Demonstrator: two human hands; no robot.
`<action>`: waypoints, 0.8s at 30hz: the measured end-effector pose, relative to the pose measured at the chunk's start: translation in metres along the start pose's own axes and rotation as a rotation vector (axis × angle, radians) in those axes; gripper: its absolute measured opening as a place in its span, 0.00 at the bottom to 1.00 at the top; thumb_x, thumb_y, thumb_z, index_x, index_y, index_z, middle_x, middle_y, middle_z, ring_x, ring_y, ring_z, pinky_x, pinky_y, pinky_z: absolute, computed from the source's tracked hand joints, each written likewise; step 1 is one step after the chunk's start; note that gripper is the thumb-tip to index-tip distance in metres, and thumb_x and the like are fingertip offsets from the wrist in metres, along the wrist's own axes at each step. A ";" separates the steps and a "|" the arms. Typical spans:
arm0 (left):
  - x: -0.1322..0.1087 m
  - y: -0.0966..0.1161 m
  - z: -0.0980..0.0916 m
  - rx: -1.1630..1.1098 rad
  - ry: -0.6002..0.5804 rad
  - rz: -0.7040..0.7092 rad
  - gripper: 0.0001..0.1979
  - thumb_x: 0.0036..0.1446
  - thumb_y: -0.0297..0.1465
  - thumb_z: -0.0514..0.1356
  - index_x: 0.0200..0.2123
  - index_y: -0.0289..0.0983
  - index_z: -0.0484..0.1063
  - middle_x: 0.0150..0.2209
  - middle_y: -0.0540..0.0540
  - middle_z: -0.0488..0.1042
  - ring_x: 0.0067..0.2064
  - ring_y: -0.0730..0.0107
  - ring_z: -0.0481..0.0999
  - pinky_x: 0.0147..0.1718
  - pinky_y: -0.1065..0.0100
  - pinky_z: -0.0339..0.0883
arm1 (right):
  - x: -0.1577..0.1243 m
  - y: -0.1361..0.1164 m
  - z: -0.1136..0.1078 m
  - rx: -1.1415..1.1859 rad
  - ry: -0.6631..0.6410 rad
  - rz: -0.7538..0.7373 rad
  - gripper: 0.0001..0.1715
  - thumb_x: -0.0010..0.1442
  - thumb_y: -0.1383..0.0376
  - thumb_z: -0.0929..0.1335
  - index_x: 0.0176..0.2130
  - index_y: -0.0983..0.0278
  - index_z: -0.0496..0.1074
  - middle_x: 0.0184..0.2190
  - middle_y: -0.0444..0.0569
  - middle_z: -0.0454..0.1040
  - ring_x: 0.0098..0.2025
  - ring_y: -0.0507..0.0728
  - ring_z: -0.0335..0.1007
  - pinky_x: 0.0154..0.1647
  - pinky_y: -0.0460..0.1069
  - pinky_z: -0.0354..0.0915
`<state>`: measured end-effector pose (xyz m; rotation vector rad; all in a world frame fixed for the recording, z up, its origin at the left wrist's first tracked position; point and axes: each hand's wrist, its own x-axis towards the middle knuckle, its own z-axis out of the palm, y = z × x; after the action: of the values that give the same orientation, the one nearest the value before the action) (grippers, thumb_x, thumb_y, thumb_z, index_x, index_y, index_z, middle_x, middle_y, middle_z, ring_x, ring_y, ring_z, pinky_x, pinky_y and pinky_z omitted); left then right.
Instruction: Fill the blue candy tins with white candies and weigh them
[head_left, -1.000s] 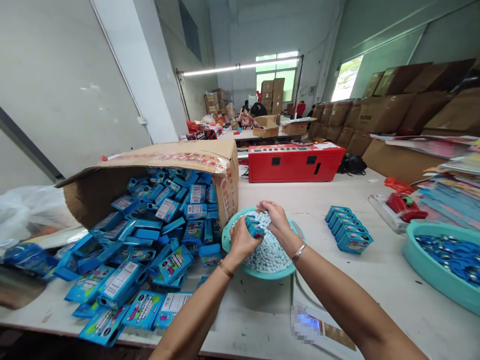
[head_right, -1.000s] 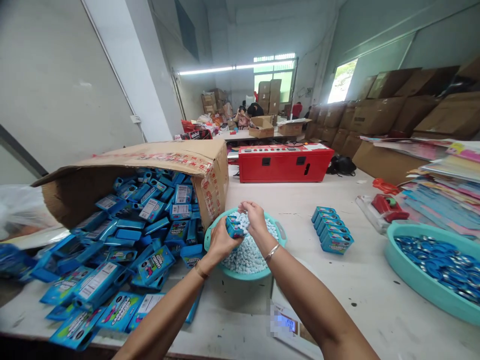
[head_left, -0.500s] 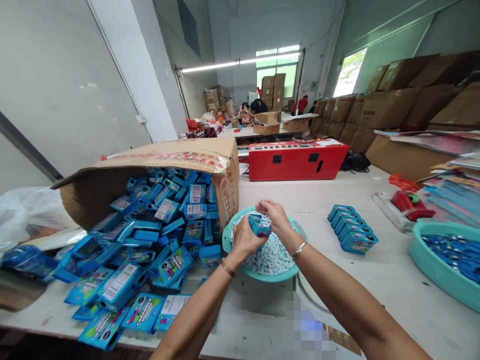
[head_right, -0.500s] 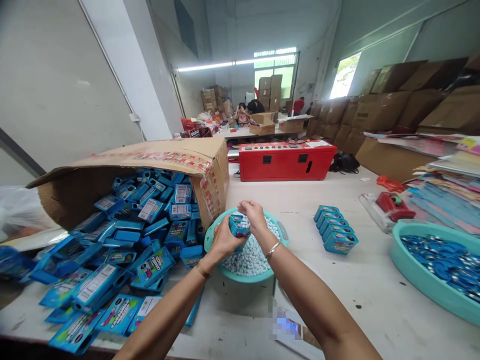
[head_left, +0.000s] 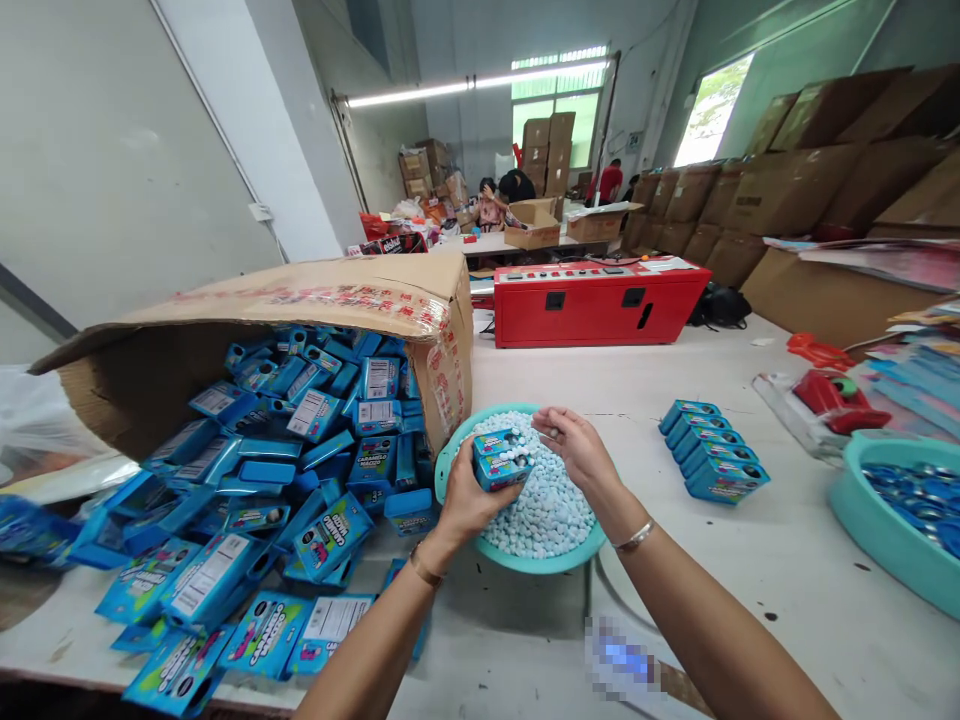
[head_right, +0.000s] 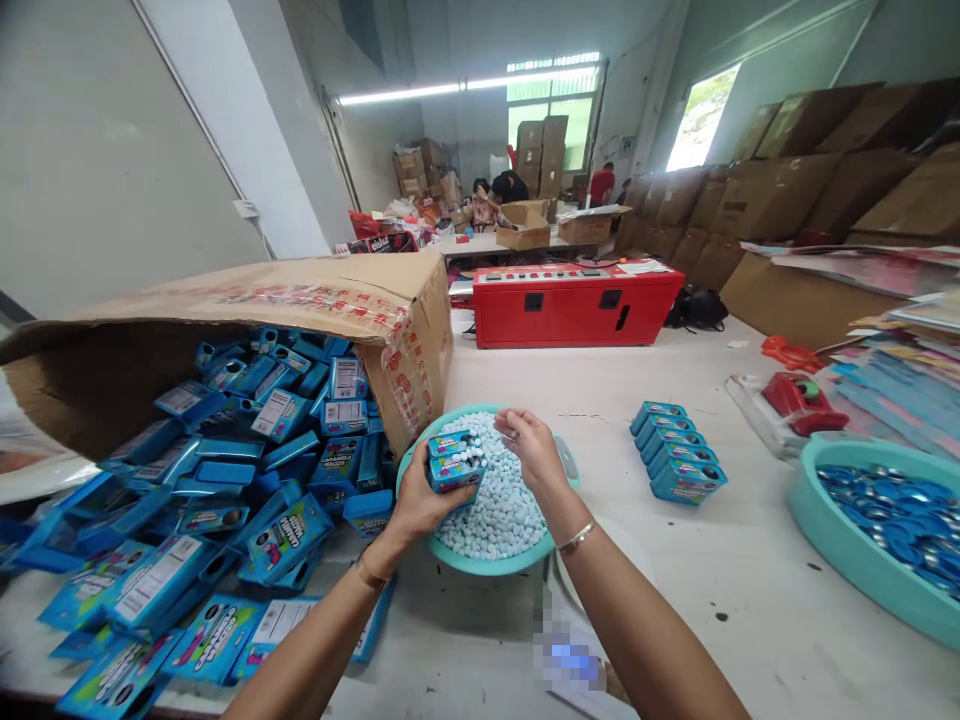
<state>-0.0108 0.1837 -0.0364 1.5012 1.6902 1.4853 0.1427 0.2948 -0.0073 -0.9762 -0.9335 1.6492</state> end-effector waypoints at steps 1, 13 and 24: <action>0.000 0.000 -0.001 -0.006 -0.007 0.001 0.40 0.39 0.37 0.72 0.55 0.37 0.60 0.50 0.40 0.74 0.50 0.55 0.76 0.51 0.56 0.70 | -0.001 0.005 -0.004 -0.027 -0.008 -0.003 0.16 0.43 0.54 0.75 0.29 0.60 0.76 0.35 0.49 0.80 0.44 0.59 0.74 0.44 0.51 0.64; -0.006 -0.005 -0.017 -0.112 -0.126 0.122 0.41 0.41 0.34 0.73 0.57 0.43 0.60 0.52 0.42 0.72 0.52 0.53 0.76 0.51 0.53 0.72 | -0.026 0.030 -0.034 -0.061 -0.046 0.034 0.20 0.53 0.48 0.73 0.39 0.58 0.78 0.48 0.51 0.77 0.57 0.63 0.65 0.61 0.58 0.56; 0.008 -0.006 -0.005 -0.187 -0.052 0.055 0.41 0.42 0.39 0.74 0.57 0.44 0.60 0.50 0.42 0.74 0.49 0.55 0.78 0.48 0.54 0.75 | -0.030 0.031 -0.063 -0.401 -0.042 -0.024 0.20 0.60 0.50 0.69 0.47 0.57 0.76 0.51 0.50 0.75 0.56 0.63 0.67 0.60 0.58 0.61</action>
<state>-0.0204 0.1900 -0.0375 1.4825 1.4484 1.5710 0.1956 0.2672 -0.0545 -1.1935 -1.3317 1.4958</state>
